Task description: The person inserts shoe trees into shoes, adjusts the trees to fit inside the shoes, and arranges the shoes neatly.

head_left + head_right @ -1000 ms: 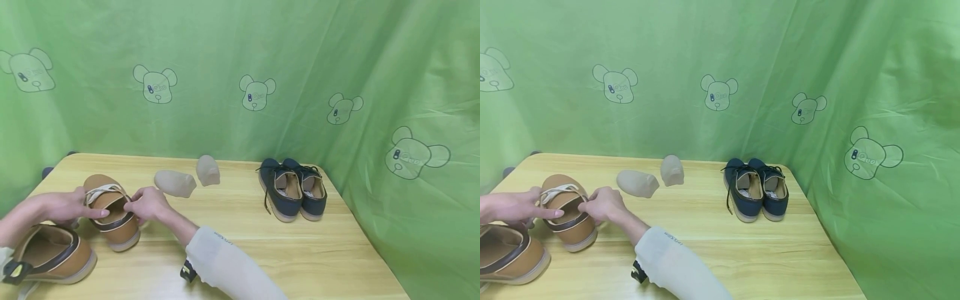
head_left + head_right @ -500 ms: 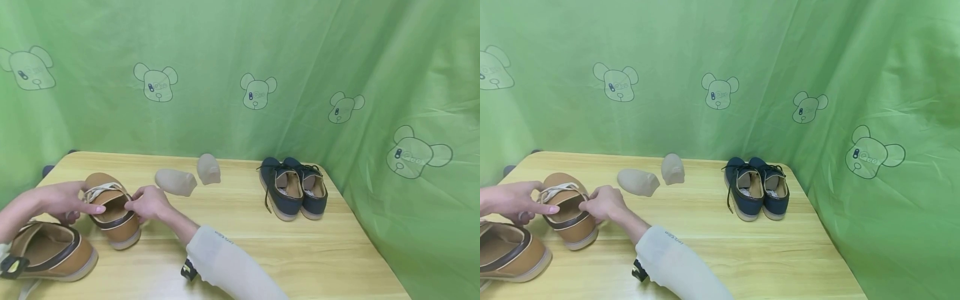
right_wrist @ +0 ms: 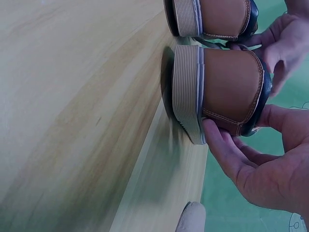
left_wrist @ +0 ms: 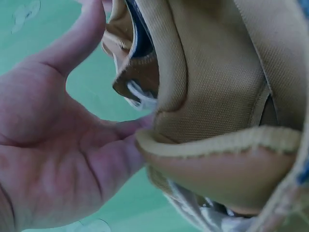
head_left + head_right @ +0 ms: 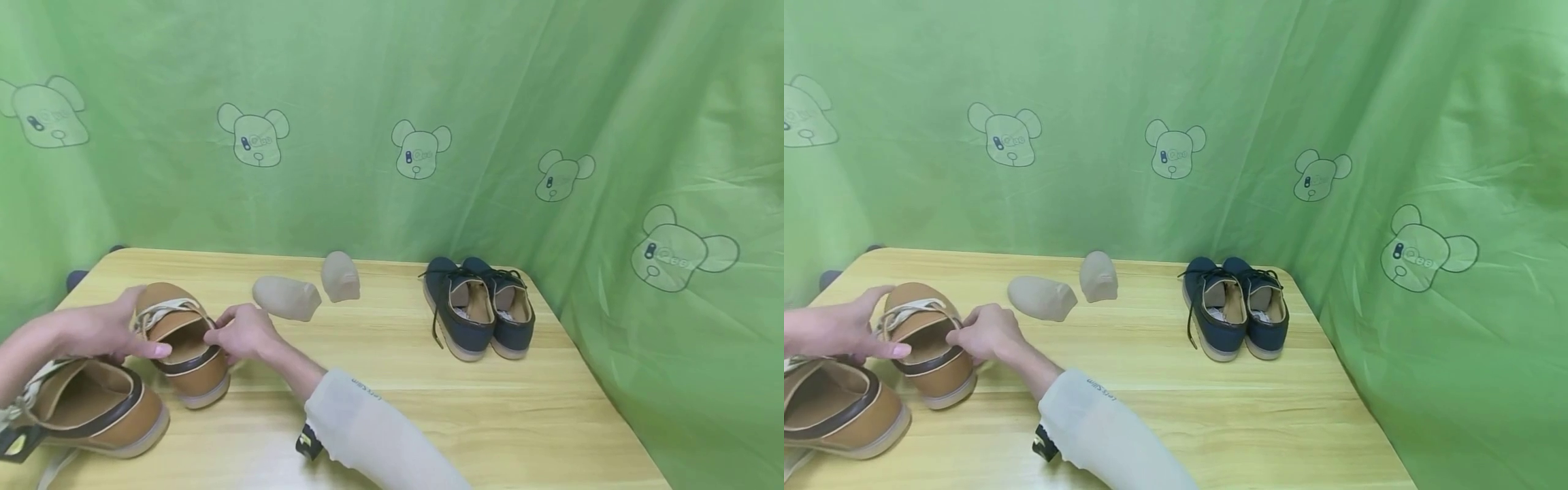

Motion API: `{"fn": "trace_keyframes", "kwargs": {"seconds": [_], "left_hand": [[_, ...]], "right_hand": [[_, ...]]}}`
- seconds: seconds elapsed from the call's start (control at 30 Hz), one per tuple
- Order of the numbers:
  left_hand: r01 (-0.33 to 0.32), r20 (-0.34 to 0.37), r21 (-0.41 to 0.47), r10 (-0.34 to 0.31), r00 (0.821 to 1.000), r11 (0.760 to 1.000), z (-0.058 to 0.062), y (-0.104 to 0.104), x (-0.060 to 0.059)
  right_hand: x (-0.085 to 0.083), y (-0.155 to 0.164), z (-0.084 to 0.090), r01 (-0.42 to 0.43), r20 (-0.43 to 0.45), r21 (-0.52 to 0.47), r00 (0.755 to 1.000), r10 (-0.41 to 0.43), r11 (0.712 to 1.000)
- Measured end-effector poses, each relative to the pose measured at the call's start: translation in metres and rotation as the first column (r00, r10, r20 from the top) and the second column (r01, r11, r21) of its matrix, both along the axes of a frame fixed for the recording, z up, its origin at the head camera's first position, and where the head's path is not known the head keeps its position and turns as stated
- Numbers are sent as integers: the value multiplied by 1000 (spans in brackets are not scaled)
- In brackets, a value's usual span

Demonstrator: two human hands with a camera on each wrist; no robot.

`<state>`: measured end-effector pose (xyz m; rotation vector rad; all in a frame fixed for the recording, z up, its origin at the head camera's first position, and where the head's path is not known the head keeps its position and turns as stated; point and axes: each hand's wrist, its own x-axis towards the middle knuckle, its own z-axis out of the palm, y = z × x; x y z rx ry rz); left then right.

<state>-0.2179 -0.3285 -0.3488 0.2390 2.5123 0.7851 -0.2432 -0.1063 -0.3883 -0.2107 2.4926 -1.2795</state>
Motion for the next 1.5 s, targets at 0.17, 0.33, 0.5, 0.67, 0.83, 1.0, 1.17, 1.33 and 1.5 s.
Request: {"fn": "trace_keyframes", "kwargs": {"seconds": [0.17, 0.33, 0.5, 0.67, 0.83, 1.0, 1.17, 1.33, 1.5], "left_hand": [[74, -79, -22, -76, 994, 997, -4, 7, 14], [151, -89, -82, -158, 983, 985, -8, 17, 22], [174, -63, -108, -181, 981, 979, -12, 25, 26], [196, -54, -126, -204, 977, 972, -10, 25, 25], [206, -9, -119, -209, 978, 971, -2, 25, 23], [173, 18, -69, -172, 985, 983, 4, 28, 23], [113, 57, 35, -115, 992, 993, 3, 28, 26], [133, -4, 75, -134, 991, 988, 0, 30, 29], [171, -101, 17, -169, 980, 985, -1, 35, 32]], "right_hand": [[0, 0, 0, -2, -13, 2, 1000, 2, 1000], [-1, -1, -1, -3, -14, 8, 1000, 3, 1000], [0, -1, -1, -1, -7, 20, 1000, 1, 1000], [0, 0, -2, -2, -3, 34, 1000, 3, 999], [-1, 0, -2, 0, 2, 26, 1000, 0, 1000], [-2, 0, -1, 8, 7, 23, 1000, -8, 1000], [-2, -1, -1, 17, -8, 33, 1000, -16, 999], [-4, 0, 0, 31, -22, 47, 999, -30, 998], [-8, 6, 4, 42, -32, 47, 999, -40, 998]]}}
